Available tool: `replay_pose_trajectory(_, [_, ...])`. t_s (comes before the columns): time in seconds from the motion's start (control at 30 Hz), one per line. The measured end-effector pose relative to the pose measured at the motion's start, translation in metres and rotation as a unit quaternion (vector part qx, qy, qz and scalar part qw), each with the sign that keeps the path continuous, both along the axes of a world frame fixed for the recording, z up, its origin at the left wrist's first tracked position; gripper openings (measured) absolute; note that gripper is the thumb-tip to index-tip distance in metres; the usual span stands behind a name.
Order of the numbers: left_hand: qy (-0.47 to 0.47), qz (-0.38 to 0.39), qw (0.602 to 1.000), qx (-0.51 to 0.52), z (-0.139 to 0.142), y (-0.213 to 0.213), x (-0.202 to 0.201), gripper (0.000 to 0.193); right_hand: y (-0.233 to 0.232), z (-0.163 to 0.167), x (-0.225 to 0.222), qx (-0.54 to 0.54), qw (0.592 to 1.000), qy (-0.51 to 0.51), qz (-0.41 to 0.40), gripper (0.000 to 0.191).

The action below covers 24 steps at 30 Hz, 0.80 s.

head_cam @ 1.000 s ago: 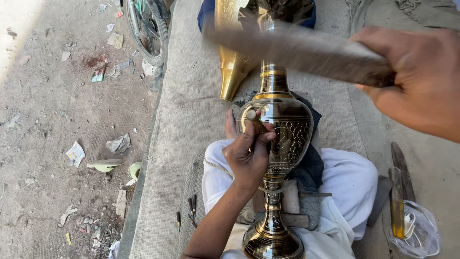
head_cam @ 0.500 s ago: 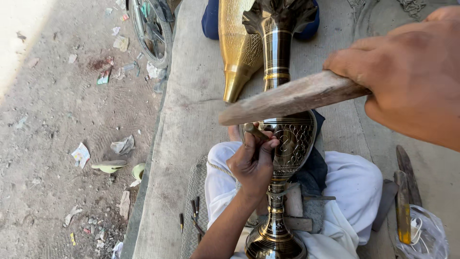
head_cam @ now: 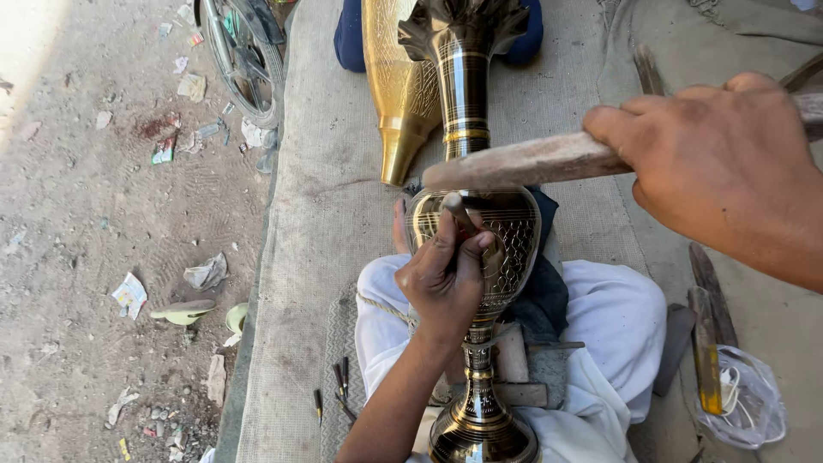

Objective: The person uses a chisel and hammer to engrave a decorative pattern onto a brass vase. They hold the chisel against the vase's surface and strike it repeatedly with a hammer to create a textured design.

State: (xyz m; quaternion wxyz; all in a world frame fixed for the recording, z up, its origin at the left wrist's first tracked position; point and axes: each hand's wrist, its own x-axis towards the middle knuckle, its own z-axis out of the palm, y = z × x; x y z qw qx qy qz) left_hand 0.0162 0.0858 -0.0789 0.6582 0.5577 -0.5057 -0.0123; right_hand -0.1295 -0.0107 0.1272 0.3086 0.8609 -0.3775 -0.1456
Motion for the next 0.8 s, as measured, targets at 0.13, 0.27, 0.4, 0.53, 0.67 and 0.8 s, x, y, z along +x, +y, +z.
replay_pose_trajectory(0.13, [-0.025, 0.022, 0.998, -0.06, -0.009, -0.004, -0.002, 0.058, -0.008, -0.006, -0.007, 0.08, 0.991, -0.105, -0.006, 0.056])
replay_pose_trajectory(0.27, [0.028, 0.015, 0.999, -0.043, -0.019, -0.005, -0.006, 0.058, -0.017, -0.008, -0.016, 0.115, 0.984, -0.133, 0.029, 0.056])
replay_pose_trajectory(0.4, [0.012, 0.004, 0.998, -0.055, -0.02, -0.005, -0.005, 0.058, -0.016, -0.008, -0.022, 0.174, 0.943, -0.283, 0.036, 0.053])
replay_pose_trajectory(0.53, [0.008, -0.012, 0.999, -0.047, -0.016, -0.005, -0.005, 0.054, -0.017, -0.013, -0.033, 0.092, 0.971, -0.202, 0.085, 0.053])
replay_pose_trajectory(0.67, [0.016, -0.052, 0.998, -0.015, -0.013, -0.004, -0.003, 0.05, -0.022, -0.026, -0.051, 0.125, 0.952, -0.266, 0.089, 0.052])
replay_pose_trajectory(0.8, [0.0, -0.123, 0.992, 0.036, -0.006, -0.007, 0.005, 0.048, -0.024, -0.044, -0.068, 0.22, 0.912, -0.346, -0.008, 0.05])
